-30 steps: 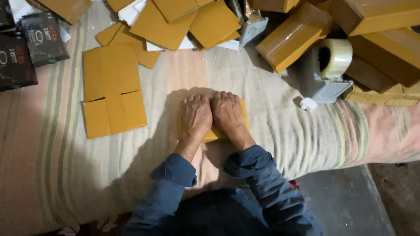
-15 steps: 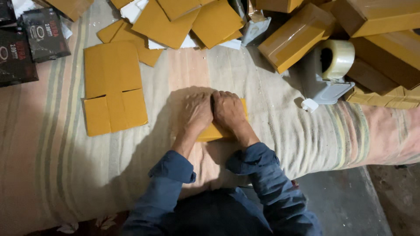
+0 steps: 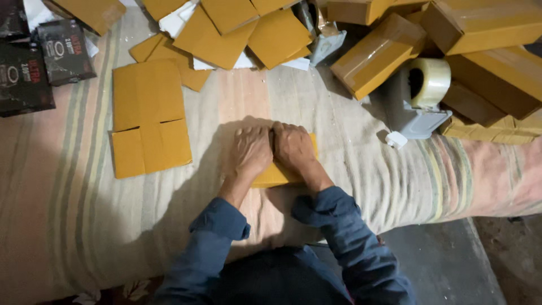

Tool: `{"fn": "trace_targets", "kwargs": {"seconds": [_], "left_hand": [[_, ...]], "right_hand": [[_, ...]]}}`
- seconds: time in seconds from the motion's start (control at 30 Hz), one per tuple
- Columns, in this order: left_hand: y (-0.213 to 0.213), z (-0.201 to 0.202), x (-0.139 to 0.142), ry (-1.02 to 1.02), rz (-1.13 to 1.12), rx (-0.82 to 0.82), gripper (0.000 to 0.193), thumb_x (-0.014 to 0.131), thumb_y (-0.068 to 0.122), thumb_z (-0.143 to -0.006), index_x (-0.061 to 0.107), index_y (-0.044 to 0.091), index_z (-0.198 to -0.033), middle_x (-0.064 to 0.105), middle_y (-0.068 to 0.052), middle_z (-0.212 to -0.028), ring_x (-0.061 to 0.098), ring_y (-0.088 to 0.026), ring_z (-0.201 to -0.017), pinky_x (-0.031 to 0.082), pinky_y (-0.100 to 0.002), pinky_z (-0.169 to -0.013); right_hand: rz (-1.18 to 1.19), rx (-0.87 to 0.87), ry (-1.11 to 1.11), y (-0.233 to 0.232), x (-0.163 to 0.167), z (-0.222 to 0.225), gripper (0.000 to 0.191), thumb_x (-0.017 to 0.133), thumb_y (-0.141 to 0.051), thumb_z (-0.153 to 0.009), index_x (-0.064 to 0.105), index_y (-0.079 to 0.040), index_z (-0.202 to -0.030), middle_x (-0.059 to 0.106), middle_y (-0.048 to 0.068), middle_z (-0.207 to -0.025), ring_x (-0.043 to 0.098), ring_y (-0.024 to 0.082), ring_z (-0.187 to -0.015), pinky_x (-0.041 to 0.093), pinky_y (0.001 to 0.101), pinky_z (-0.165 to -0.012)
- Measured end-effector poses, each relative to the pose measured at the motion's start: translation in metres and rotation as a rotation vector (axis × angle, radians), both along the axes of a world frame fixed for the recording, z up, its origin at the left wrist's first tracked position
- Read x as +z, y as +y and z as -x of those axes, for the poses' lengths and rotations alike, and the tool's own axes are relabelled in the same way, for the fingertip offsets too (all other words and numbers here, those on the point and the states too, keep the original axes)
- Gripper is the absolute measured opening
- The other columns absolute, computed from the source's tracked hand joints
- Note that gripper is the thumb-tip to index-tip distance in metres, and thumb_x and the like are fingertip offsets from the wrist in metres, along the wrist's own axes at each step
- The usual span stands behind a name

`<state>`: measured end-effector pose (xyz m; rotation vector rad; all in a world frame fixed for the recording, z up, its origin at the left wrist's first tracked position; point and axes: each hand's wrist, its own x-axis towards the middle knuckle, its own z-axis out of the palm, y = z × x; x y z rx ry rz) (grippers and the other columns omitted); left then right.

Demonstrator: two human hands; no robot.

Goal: The person folds flat yellow cardboard mailer boxes into shape. They pick up a flattened box, fold in the side flaps and end walls, press the bottom closed, and set the finished box on a pile of completed boxes beside them, repeating the cycle.

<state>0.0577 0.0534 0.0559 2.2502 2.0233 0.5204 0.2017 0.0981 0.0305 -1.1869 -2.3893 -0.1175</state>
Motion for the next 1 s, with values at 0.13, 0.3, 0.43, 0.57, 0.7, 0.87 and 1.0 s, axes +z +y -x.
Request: {"fn": "trace_targets", "kwargs": {"seconds": [0.13, 0.3, 0.43, 0.57, 0.7, 0.87, 1.0], "left_hand": [[-0.021, 0.009, 0.011, -0.044, 0.130, -0.015, 0.039, 0.047, 0.031, -0.104, 0.059, 0.010, -0.135, 0.057, -0.018, -0.139, 0.048, -0.038, -0.133, 0.036, -0.054, -0.112], [-0.057, 0.014, 0.016, -0.036, 0.033, -0.097, 0.054, 0.051, 0.034, -0.100, 0.044, 0.021, -0.152, 0.029, -0.012, -0.166, 0.020, -0.038, -0.152, 0.026, -0.054, -0.118], [-0.084, 0.018, 0.016, -0.022, -0.075, -0.233, 0.068, 0.060, 0.038, -0.094, 0.041, 0.013, -0.155, 0.027, -0.010, -0.166, 0.017, -0.036, -0.154, 0.020, -0.059, -0.118], [-0.096, 0.026, 0.027, -0.104, -0.061, -0.304, 0.089, 0.075, 0.033, -0.077, 0.039, 0.009, -0.154, 0.026, -0.015, -0.165, 0.014, -0.040, -0.154, 0.022, -0.052, -0.124], [-0.086, 0.012, 0.038, 0.087, 0.111, -0.163, 0.105, 0.082, 0.022, -0.070, 0.029, 0.005, -0.159, 0.025, -0.010, -0.167, 0.015, -0.032, -0.155, 0.026, -0.049, -0.120], [-0.082, 0.013, 0.035, 0.063, 0.170, -0.163, 0.105, 0.084, 0.031, -0.072, 0.027, 0.003, -0.155, 0.019, -0.011, -0.166, 0.012, -0.031, -0.155, 0.023, -0.054, -0.121], [-0.092, 0.034, 0.025, 0.015, 0.123, -0.130, 0.101, 0.080, 0.027, -0.077, 0.026, 0.002, -0.159, 0.015, -0.013, -0.170, 0.010, -0.032, -0.157, 0.020, -0.052, -0.123]], "right_hand": [[0.160, -0.039, -0.019, -0.022, 0.018, -0.024, 0.027, 0.051, -0.030, -0.106, 0.065, -0.008, -0.114, 0.071, 0.016, -0.111, 0.065, 0.036, -0.106, 0.046, 0.0486, -0.098], [0.141, -0.117, -0.128, -0.049, 0.035, -0.027, 0.055, 0.049, -0.041, -0.099, 0.054, -0.008, -0.143, 0.048, 0.023, -0.147, 0.038, 0.044, -0.138, 0.026, 0.0619, -0.111], [0.147, 0.119, -0.164, -0.070, 0.047, -0.029, 0.078, 0.048, -0.051, -0.099, 0.038, 0.001, -0.158, 0.034, 0.025, -0.163, 0.025, 0.044, -0.154, 0.013, 0.0595, -0.125], [0.183, 0.222, -0.171, -0.079, 0.062, -0.034, 0.098, 0.059, -0.067, -0.083, 0.036, 0.000, -0.151, 0.029, 0.029, -0.158, 0.022, 0.046, -0.149, 0.012, 0.0597, -0.120], [0.254, 0.136, -0.335, -0.082, 0.055, -0.017, 0.112, 0.066, -0.064, -0.072, 0.031, 0.008, -0.149, 0.027, 0.029, -0.158, 0.020, 0.043, -0.149, 0.012, 0.0575, -0.120], [-0.078, 0.119, -0.443, -0.069, 0.034, -0.029, 0.081, 0.056, -0.039, -0.094, 0.032, 0.003, -0.158, 0.029, 0.022, -0.166, 0.025, 0.035, -0.155, 0.015, 0.0516, -0.127], [0.037, 0.129, -0.303, -0.064, 0.033, -0.071, 0.081, 0.052, -0.038, -0.093, 0.028, 0.004, -0.158, 0.027, 0.022, -0.166, 0.024, 0.035, -0.155, 0.013, 0.0528, -0.125]]}}
